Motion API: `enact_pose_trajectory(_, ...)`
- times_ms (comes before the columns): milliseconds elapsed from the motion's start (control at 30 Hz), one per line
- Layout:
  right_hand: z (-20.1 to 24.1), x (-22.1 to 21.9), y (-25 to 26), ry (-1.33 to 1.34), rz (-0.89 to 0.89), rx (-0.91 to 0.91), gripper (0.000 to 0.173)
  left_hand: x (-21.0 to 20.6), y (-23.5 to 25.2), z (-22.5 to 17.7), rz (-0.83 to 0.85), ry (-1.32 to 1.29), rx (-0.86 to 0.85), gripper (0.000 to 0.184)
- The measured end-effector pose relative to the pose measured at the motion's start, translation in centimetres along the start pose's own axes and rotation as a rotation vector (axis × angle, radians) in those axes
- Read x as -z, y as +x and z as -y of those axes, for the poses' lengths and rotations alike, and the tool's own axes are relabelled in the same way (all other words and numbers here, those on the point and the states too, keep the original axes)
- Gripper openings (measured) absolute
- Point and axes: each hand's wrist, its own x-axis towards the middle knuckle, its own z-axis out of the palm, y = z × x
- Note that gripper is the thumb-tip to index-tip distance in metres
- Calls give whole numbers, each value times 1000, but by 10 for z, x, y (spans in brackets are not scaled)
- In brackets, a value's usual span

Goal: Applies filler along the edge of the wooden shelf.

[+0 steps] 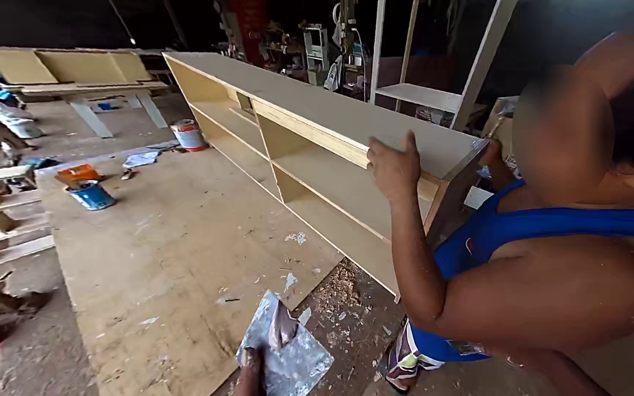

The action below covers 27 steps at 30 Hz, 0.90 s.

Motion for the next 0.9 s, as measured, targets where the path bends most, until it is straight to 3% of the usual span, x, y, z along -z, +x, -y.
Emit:
enact_pose_trajectory(67, 0, 6, -11, -61, 169, -137, 39, 7, 9, 19, 52, 135, -45, 51)
enact_pose_trajectory(133, 20, 7, -19, -195, 467, -231, 34, 5, 17, 27, 80, 161, -45, 50)
enact_pose_trajectory(233, 63, 11, -35, -371, 669, -120, 30, 38, 35, 70, 119, -97, -43, 38)
enact_pose_trajectory(333, 112, 37, -57, -267, 484, 354, 34, 110, 59, 146, 235, -558, -120, 35)
enact_pose_trajectory(400, 138, 47, -57, -93, 356, 680, 30, 104, 63, 153, 207, -623, -130, 36)
enact_pose_trajectory(467, 173, 46, -47, 116, 250, 853, 25, 88, 65, 149, 177, -643, -129, 36)
enact_pose_trajectory(567, 200, 49, -40, 368, 119, 950, 24, 71, 67, 146, 174, -660, -139, 36)
enact_pose_trajectory(667, 176, 82, -53, 331, 170, 1043, 35, 55, 70, 138, 178, -631, -157, 35)
enact_pose_trajectory(700, 182, 92, -56, 327, 134, 1044, 31, 50, 70, 135, 179, -619, -171, 35)
enact_pose_trajectory(767, 238, 95, -58, 312, -181, 926, 11, 41, 72, 132, 191, -616, -203, 36)
enact_pose_trajectory(833, 273, 102, -54, 297, -296, 812, 6, 36, 72, 134, 192, -609, -238, 36)
enact_pose_trajectory(900, 233, 119, -59, 300, -191, 945, 8, 32, 72, 138, 188, -603, -255, 36)
